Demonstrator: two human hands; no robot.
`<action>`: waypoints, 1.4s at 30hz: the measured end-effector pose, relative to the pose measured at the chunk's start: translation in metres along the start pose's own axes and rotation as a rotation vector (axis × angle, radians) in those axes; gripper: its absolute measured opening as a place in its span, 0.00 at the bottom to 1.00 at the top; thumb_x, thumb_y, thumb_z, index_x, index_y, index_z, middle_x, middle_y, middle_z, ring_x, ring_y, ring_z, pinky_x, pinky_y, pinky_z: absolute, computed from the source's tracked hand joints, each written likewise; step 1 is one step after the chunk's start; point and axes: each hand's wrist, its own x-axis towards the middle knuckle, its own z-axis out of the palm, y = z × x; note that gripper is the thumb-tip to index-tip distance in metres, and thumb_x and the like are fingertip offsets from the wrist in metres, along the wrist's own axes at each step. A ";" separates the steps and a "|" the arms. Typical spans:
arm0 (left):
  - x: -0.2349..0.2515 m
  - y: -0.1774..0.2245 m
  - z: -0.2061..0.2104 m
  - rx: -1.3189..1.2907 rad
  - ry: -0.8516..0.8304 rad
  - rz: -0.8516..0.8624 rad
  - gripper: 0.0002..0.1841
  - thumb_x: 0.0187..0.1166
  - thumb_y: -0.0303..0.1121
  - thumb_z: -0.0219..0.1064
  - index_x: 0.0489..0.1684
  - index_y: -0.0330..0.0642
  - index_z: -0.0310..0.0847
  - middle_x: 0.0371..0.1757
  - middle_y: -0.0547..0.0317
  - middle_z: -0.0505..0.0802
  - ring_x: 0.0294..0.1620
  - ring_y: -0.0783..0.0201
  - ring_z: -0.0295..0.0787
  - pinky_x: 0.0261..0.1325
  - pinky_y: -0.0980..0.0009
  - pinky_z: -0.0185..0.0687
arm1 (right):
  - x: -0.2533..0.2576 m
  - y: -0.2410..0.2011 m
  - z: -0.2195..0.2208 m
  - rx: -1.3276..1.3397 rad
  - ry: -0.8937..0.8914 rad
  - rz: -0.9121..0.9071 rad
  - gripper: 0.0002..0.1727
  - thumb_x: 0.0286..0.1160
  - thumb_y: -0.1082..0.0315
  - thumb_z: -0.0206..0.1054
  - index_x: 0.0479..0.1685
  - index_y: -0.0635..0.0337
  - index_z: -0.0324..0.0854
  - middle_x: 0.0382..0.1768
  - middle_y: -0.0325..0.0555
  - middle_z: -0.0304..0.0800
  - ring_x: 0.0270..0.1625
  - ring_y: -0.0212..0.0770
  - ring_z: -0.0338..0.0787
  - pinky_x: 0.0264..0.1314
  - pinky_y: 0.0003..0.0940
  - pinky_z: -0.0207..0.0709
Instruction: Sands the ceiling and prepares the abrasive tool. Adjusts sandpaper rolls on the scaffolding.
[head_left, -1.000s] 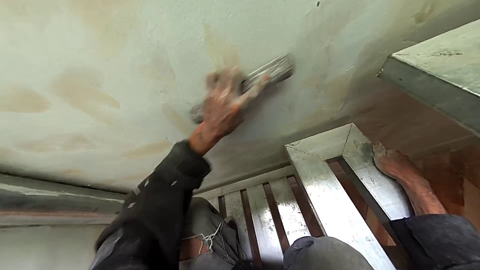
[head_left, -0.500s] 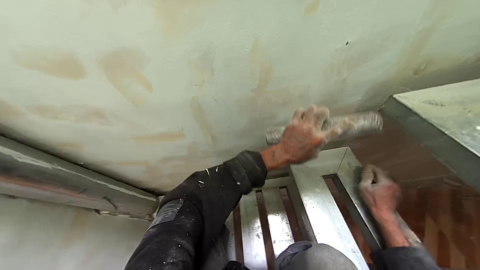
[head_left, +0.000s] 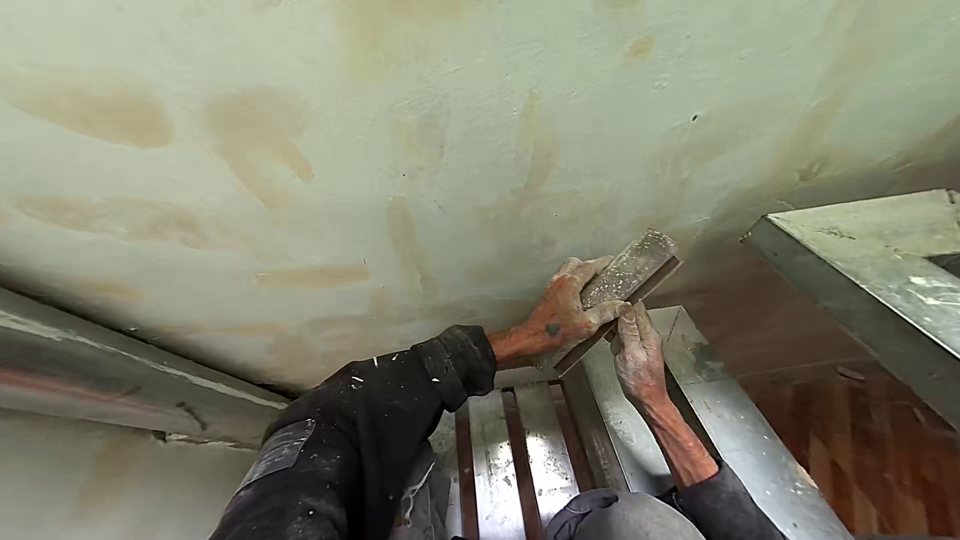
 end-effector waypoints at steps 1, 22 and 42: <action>-0.002 -0.002 -0.005 -0.032 0.001 -0.015 0.32 0.74 0.36 0.76 0.79 0.39 0.74 0.63 0.47 0.86 0.63 0.58 0.84 0.67 0.62 0.81 | 0.000 -0.003 0.005 -0.027 -0.016 -0.038 0.24 0.94 0.65 0.43 0.71 0.81 0.70 0.58 0.47 0.88 0.60 0.19 0.86 0.68 0.20 0.79; -0.108 -0.010 -0.130 0.051 0.446 -0.222 0.26 0.75 0.35 0.74 0.70 0.31 0.76 0.52 0.53 0.93 0.47 0.71 0.94 0.52 0.75 0.91 | -0.010 0.015 0.098 0.199 -0.963 -0.033 0.57 0.71 0.47 0.75 0.92 0.67 0.44 0.74 0.46 0.81 0.68 0.32 0.88 0.69 0.31 0.87; -0.269 -0.004 -0.188 1.102 0.314 -0.272 0.47 0.61 0.56 0.75 0.83 0.39 0.69 0.81 0.33 0.75 0.84 0.37 0.67 0.83 0.41 0.63 | -0.012 0.061 0.204 1.058 -1.709 0.979 0.23 0.84 0.60 0.49 0.68 0.61 0.80 0.57 0.65 0.91 0.42 0.49 0.97 0.40 0.36 0.91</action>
